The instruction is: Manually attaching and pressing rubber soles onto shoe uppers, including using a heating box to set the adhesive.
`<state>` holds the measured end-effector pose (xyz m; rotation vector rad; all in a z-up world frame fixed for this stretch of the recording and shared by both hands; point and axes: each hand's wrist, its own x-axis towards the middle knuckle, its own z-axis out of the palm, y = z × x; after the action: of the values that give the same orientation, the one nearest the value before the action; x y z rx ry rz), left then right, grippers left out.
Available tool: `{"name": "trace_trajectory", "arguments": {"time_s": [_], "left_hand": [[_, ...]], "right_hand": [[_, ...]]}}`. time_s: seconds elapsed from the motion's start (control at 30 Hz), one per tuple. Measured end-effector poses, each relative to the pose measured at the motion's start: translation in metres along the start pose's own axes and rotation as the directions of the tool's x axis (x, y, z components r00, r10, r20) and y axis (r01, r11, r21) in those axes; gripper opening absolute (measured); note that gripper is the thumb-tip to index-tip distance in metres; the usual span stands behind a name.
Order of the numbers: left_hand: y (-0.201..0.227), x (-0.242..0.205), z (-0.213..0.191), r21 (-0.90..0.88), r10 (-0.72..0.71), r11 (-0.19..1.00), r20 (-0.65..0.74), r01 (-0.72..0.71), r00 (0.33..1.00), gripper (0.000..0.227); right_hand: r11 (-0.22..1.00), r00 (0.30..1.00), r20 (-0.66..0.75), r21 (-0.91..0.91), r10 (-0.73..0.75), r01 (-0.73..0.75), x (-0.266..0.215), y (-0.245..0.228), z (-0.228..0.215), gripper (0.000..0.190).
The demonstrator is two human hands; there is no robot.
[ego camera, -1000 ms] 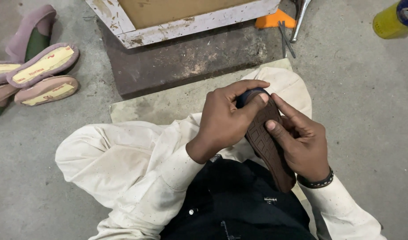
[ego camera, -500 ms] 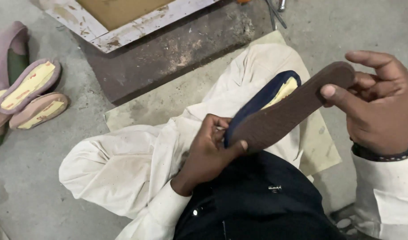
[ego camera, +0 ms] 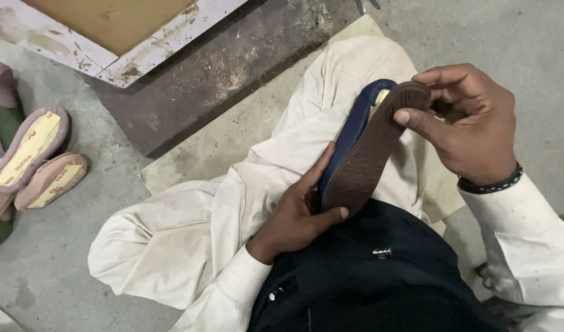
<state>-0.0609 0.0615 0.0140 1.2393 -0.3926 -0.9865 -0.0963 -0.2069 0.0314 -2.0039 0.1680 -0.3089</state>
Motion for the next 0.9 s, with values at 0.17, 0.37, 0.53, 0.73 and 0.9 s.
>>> {"name": "trace_trajectory", "arguments": {"time_s": [0.17,0.37,0.53,0.73,0.9], "left_hand": [[-0.001,0.001,-0.001,-0.033,-0.015,0.999,-0.004,0.015,1.000,0.086],[0.003,0.002,-0.001,-0.077,-0.045,0.996,0.011,0.046,0.999,0.085],[-0.005,0.002,-0.003,-0.075,-0.039,0.996,0.006,0.039,0.999,0.086],[-0.009,0.003,-0.003,-0.194,-0.045,0.980,0.023,0.049,0.999,0.088],[-0.014,0.004,-0.005,-0.199,-0.028,0.979,0.026,0.032,0.999,0.088]], "right_hand": [[1.000,1.000,-0.021,-0.003,-0.014,0.014,0.001,0.016,0.007,0.039],[0.998,0.996,-0.071,-0.007,0.060,-0.061,-0.002,0.034,0.017,0.040],[0.998,0.994,-0.095,-0.035,0.051,-0.055,-0.002,0.033,0.020,0.040],[0.997,0.994,-0.100,-0.048,0.047,-0.052,0.001,0.028,0.023,0.038],[0.991,0.995,-0.092,-0.126,0.038,-0.049,0.002,0.031,0.023,0.037]]}}
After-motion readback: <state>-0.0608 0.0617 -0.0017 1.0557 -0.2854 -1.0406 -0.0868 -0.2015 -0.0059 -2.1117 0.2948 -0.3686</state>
